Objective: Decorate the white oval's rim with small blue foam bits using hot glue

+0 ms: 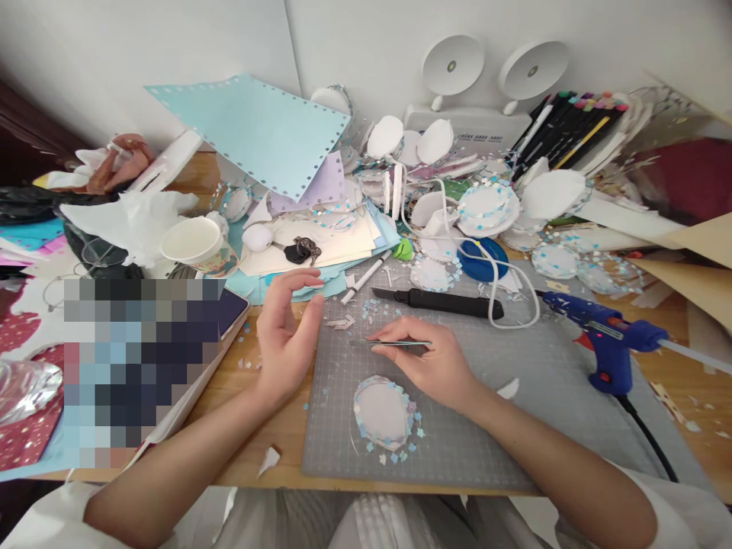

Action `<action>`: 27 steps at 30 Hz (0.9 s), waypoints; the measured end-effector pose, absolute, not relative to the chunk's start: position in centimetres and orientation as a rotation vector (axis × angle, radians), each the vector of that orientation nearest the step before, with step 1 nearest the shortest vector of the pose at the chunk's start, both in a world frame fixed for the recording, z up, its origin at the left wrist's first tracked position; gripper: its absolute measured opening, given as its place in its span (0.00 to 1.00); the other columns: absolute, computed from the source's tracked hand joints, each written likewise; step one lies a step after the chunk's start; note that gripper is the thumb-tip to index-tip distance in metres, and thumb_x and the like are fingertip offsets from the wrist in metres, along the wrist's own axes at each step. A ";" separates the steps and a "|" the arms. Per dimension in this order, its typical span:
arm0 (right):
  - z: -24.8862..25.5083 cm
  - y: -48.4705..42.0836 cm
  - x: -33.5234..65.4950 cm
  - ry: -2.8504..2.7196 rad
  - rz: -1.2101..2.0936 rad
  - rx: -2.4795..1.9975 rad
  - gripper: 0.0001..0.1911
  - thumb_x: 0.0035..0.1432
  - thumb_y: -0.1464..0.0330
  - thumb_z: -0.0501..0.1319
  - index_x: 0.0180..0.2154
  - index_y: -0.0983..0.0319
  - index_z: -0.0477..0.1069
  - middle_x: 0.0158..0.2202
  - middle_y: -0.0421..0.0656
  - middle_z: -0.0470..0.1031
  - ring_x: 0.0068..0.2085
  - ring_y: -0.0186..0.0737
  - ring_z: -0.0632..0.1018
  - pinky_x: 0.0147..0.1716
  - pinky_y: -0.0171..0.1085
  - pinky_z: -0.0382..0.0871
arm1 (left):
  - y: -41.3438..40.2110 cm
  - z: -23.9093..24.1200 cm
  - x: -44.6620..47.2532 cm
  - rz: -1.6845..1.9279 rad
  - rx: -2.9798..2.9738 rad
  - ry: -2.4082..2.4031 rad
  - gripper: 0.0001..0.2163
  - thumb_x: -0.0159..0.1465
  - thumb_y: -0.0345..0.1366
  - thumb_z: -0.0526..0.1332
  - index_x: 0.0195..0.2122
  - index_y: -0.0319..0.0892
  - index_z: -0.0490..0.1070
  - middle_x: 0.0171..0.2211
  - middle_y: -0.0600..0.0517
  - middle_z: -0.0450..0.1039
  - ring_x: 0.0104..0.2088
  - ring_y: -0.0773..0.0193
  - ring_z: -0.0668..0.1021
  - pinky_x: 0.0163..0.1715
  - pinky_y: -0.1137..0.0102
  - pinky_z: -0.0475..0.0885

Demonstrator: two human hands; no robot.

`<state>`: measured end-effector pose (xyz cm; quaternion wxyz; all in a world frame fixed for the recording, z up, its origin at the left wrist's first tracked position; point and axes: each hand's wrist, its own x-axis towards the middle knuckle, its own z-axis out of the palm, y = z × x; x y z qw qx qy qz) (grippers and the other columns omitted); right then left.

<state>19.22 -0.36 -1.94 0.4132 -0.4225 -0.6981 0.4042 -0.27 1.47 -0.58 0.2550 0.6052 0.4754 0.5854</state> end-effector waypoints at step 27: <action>0.6 -0.7 20.9 -1.298 1.153 -1.014 0.07 0.50 0.69 0.68 0.29 0.55 0.70 0.34 0.42 0.78 0.36 0.44 0.80 0.28 0.41 0.77 | 0.7 -0.5 0.0 1.118 1.757 0.940 0.03 0.62 0.32 0.60 0.35 0.41 0.73 0.33 0.47 0.74 0.35 0.62 0.75 0.38 0.65 0.71</action>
